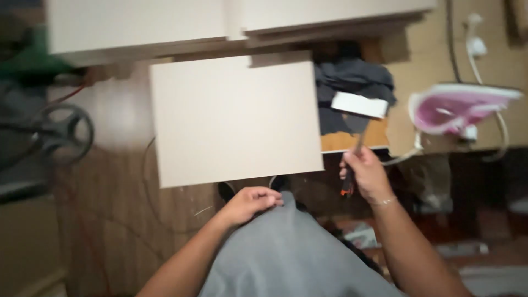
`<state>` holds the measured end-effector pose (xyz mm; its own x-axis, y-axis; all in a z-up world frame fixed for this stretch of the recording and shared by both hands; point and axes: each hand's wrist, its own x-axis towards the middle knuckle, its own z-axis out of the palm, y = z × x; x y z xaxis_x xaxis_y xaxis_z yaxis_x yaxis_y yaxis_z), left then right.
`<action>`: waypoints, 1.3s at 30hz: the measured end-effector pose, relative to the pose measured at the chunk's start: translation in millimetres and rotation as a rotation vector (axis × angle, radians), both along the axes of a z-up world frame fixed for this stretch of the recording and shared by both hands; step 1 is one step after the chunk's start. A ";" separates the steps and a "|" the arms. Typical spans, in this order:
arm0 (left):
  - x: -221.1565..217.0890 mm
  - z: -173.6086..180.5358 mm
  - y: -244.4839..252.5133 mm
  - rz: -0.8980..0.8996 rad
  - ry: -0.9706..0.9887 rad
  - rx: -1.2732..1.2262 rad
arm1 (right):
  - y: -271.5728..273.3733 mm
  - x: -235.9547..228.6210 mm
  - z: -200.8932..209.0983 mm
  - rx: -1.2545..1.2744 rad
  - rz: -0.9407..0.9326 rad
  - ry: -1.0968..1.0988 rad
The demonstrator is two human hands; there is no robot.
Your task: Trim excess edge banding from wooden panels using a utility knife in a workshop environment.
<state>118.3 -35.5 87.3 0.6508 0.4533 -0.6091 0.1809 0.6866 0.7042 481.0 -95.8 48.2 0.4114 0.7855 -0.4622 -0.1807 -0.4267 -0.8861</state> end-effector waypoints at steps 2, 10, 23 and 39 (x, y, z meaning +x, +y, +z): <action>11.5 27.2 21.4 -0.073 -0.015 0.114 | -10.0 -8.0 7.2 -0.010 -0.010 0.026; 47.4 34.1 157.8 -0.248 0.423 1.488 | -37.4 -51.8 -12.4 -0.176 -0.059 0.264; 77.8 15.4 189.2 -0.343 0.508 1.897 | -43.1 -80.9 -58.3 -0.081 0.027 0.302; 74.6 11.1 194.0 -0.377 0.488 1.919 | -25.6 -101.7 -64.2 0.174 0.105 0.444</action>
<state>193.0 158.5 98.4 0.8119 0.5103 0.2836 0.4732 -0.8597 0.1923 379.3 -121.4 -16.0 0.1183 0.8935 -0.4331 -0.5211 -0.3154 -0.7930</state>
